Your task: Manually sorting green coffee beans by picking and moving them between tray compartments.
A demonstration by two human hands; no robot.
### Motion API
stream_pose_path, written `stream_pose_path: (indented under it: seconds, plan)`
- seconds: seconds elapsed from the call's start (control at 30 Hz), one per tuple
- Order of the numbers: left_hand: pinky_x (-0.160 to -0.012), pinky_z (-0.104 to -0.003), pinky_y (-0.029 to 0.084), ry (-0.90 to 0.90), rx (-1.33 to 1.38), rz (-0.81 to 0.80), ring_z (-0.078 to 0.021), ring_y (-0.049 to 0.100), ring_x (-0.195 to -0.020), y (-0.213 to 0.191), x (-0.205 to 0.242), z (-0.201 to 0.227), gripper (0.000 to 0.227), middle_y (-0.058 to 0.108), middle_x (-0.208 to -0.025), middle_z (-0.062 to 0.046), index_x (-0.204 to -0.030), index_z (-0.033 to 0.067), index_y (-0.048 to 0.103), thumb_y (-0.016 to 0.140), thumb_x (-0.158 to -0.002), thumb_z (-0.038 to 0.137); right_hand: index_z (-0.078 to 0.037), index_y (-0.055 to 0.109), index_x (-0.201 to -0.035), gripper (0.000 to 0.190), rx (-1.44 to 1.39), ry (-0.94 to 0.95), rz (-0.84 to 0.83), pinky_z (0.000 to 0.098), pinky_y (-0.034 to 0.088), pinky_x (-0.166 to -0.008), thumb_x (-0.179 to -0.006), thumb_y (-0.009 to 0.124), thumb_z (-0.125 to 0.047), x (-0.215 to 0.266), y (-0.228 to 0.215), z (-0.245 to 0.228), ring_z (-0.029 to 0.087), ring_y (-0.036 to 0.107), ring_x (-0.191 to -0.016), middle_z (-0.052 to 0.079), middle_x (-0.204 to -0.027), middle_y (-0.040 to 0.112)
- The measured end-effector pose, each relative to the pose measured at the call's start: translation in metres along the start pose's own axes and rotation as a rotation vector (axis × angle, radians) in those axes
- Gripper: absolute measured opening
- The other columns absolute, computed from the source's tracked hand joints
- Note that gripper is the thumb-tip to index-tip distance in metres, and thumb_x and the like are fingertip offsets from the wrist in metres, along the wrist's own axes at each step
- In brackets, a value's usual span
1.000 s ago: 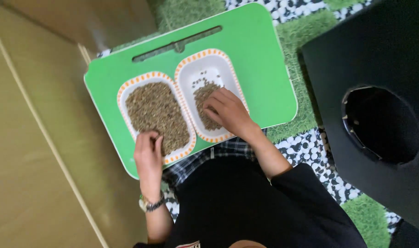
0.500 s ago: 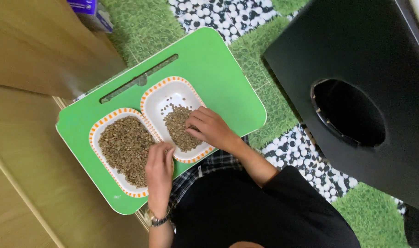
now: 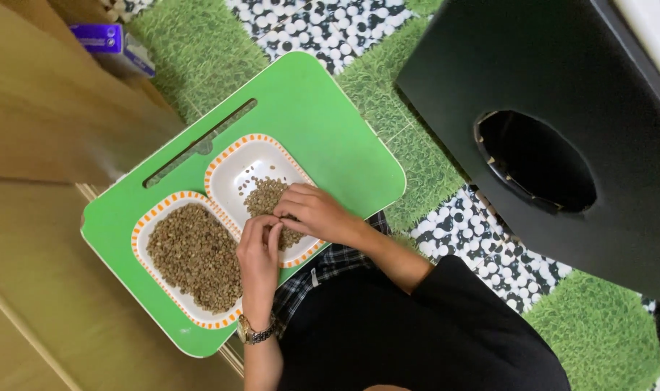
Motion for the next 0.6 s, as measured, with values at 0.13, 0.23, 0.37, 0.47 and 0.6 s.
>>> stream_pose_path:
  seconds: [0.13,0.23,0.37,0.47,0.6]
  plan:
    - [-0.055,-0.033,0.047,-0.007,0.002,-0.006,-0.0178,0.056,-0.061,0.000,-0.006,0.005,0.006,0.061,-0.086,-0.005,-0.099,0.0023,0.067,0.065,-0.103,0.006,-0.007,0.067,-0.097,0.011,0.017,0.007,0.038,0.0383,0.053,-0.081,-0.090,0.076,-0.008,0.003,-0.003,0.001,0.027,0.061,-0.087,0.005,-0.087,0.062]
    - [-0.053,-0.029,0.045,0.011,0.001,0.014,-0.0160,0.055,-0.059,0.000,-0.008,0.007,0.005,0.056,-0.078,-0.002,-0.098,0.0044,0.068,0.067,-0.102,0.007,-0.006,0.068,-0.098,0.010,0.002,0.014,0.036,0.0392,0.053,-0.081,-0.091,0.075,-0.008,0.005,-0.002,0.005,0.027,0.062,-0.087,0.006,-0.088,0.063]
    - [-0.053,-0.030,0.045,0.016,0.020,0.019,-0.0178,0.055,-0.058,0.001,-0.007,0.000,0.004,0.054,-0.072,-0.004,-0.097,0.0033,0.068,0.068,-0.101,0.005,-0.009,0.068,-0.098,0.011,0.001,0.015,0.035,0.0371,0.054,-0.081,-0.091,0.076,-0.009,0.007,0.004,0.011,0.026,0.062,-0.087,0.004,-0.086,0.063]
    - [-0.053,-0.030,0.045,0.021,0.042,0.043,-0.0191,0.056,-0.059,0.001,-0.006,-0.006,0.002,0.054,-0.071,-0.004,-0.098,0.0024,0.069,0.070,-0.099,0.003,-0.009,0.069,-0.096,0.009,-0.023,0.028,0.033,0.0370,0.054,-0.079,-0.090,0.076,-0.006,0.005,0.004,0.010,0.025,0.062,-0.085,0.004,-0.084,0.063]
    - [-0.053,-0.029,0.046,0.023,0.055,0.070,-0.0187,0.057,-0.058,0.002,-0.003,-0.013,0.002,0.055,-0.070,-0.005,-0.098,0.0017,0.070,0.071,-0.099,0.003,-0.010,0.071,-0.095,0.009,-0.070,0.057,0.050,0.0355,0.054,-0.079,-0.090,0.077,-0.005,0.006,0.003,0.009,0.023,0.063,-0.083,0.002,-0.083,0.064]
Point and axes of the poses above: each hand's wrist, its own x-axis away from the middle knuckle, its own y-axis out of the palm, z = x × y, the point moved 7 cm from there along -x, towards the middle knuckle
